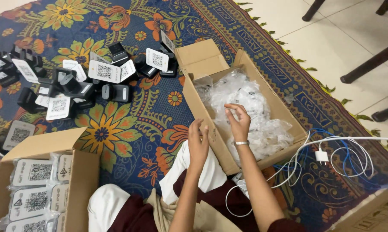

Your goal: The person sorts QR-coded electronic units, places them into individual plastic bags, and packs them into cardboard boxes.

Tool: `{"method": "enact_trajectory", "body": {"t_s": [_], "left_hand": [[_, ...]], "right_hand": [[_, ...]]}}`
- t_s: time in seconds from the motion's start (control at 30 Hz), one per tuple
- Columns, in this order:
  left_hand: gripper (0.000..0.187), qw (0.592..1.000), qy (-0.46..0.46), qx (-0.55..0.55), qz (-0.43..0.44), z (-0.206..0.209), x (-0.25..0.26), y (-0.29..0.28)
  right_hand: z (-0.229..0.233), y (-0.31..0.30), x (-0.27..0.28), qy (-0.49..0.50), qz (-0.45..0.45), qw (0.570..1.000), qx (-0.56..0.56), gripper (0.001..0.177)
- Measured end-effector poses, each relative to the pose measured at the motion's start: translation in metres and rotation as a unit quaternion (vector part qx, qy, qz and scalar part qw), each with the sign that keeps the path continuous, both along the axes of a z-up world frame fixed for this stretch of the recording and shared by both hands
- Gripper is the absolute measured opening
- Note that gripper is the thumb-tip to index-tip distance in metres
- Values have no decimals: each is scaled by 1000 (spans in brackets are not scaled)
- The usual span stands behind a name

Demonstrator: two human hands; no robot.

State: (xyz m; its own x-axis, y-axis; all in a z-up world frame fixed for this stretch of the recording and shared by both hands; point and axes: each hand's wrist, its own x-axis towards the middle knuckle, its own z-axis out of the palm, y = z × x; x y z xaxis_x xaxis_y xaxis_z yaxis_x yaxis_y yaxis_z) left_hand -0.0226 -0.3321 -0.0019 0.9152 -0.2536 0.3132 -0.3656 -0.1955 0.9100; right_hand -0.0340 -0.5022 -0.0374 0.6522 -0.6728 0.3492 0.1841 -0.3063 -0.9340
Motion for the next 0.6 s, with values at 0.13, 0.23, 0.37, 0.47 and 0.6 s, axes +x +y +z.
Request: {"method": "enact_trajectory", "body": {"t_s": [0.13,0.23,0.37,0.47,0.6], "left_hand": [[32,990,117,-63,54,1,23,37],[34,966,194,-161,58,-46,45,79],[25,956,150,-241,73,-15,45,137],[25,932,112,-298,173,-6,39,172],[19,961,63,-125,238,9,28,199]], "right_hand": [[32,50,-9,-92,181,947,250,17],[10,87,-4,-68,279,900,329,19],[-23,125,0,-40,341,884,317,17],[-45,135,6,44,273,885,375,16],[-46,141,17,3,270,924,271,25]]}}
